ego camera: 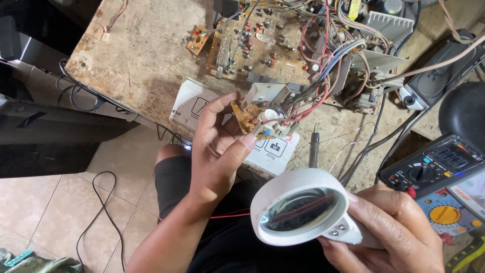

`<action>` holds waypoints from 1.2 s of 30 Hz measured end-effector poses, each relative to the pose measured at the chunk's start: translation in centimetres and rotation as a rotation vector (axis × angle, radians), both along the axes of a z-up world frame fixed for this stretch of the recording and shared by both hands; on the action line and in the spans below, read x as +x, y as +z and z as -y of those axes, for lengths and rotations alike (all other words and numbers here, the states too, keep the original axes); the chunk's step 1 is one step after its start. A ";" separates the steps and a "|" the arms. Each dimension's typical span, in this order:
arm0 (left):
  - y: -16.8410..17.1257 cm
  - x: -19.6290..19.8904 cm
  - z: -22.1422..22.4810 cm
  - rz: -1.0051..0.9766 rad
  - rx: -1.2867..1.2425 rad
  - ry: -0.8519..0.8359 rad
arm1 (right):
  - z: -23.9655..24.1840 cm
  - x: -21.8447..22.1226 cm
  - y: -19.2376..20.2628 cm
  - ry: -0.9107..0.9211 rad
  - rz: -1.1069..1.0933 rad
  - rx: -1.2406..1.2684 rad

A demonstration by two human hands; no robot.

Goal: Repairing a CRT television by stripping wires, testing circuits with a multimeter, and soldering components.

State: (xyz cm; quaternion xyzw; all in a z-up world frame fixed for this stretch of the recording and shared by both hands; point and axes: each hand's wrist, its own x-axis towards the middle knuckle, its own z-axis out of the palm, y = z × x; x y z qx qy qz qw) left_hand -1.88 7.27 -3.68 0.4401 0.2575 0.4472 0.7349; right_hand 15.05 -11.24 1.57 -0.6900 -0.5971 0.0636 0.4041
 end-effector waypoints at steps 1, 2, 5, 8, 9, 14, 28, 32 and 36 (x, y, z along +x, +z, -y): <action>-0.1 0.0 0.0 -0.002 -0.003 0.001 | 0.1 0.0 0.0 0.001 -0.002 -0.003; -0.1 0.0 0.0 0.012 0.003 -0.007 | 0.2 0.0 0.0 -0.006 -0.009 -0.025; -0.4 0.0 0.0 0.018 0.026 -0.006 | 0.3 -0.1 0.0 -0.025 -0.022 -0.056; -0.7 0.0 0.0 0.022 0.035 0.009 | 0.4 0.0 0.0 -0.034 -0.017 -0.063; -0.8 0.0 0.0 0.034 0.027 0.015 | 0.4 0.1 0.0 -0.031 -0.008 -0.060; -0.7 0.1 0.1 0.028 0.025 0.018 | 0.6 0.4 -0.1 -0.022 -0.003 -0.058; -1.0 0.3 0.0 0.085 0.021 0.031 | 0.3 1.1 -1.5 0.057 -0.003 0.063; -0.8 0.4 0.0 0.077 0.028 0.031 | 0.3 0.8 -1.2 0.033 -0.030 0.040; -1.0 0.4 0.1 0.091 0.019 0.039 | 0.3 0.8 -1.0 0.043 -0.023 0.026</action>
